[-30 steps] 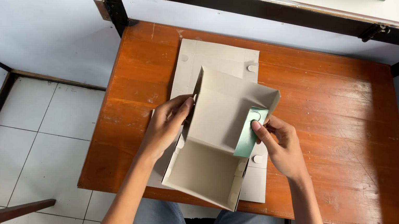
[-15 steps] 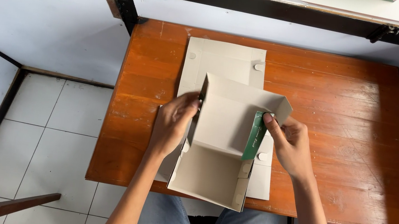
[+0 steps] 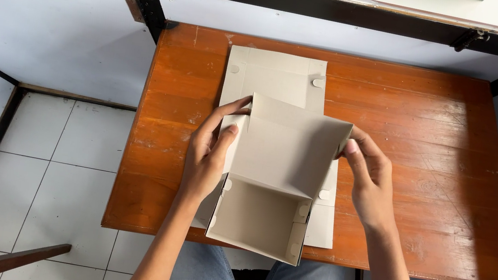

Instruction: Assembling cardboard boxes by folding flaps and tucking them into slots.

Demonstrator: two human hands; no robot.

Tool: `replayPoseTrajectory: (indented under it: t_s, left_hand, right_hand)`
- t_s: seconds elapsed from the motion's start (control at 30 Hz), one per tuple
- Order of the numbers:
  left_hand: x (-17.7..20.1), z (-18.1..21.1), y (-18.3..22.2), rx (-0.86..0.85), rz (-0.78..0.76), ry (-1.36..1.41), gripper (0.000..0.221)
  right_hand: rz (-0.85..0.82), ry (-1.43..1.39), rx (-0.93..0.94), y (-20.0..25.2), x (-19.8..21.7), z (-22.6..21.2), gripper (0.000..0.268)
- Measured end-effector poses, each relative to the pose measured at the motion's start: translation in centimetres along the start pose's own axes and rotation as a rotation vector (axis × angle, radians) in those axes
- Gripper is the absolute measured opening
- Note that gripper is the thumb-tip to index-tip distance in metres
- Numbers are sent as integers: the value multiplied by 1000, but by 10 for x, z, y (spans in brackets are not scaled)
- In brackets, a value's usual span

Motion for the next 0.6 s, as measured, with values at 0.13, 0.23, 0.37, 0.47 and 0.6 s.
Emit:
replayPoseTrajectory:
  t_s: [0.13,0.23,0.37,0.47,0.6]
  left_hand:
    - [-1,-3,-3,-17,-4,51,38]
    - [0,3,-3,-41,18,8,31]
    - [0,5,-3,-50,21,-15,25]
    - [1,4,-4,-54,13,13,24]
    - [3,-8,-9,-30,15,88,27]
  right_hand:
    - [23,-45,-14,-4,8,18,22]
    - [46,-83,-49,-8,13,22,14]
    - [19,-170,-96,-14,16,23,14]
    - [25,-144,-112,-14,24,27,14]
    - [38,-18,-82,-12,34,28,14]
Point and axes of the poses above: each hand's wrist, its own y-axis away from the middle knuckle, its own x-axis out of the back of the hand, z = x × y, the point moved 10 cm from there along -y, towards the middle knuckle, and after that the axes turned 15 degrees about -z, right-handed, at the moved point
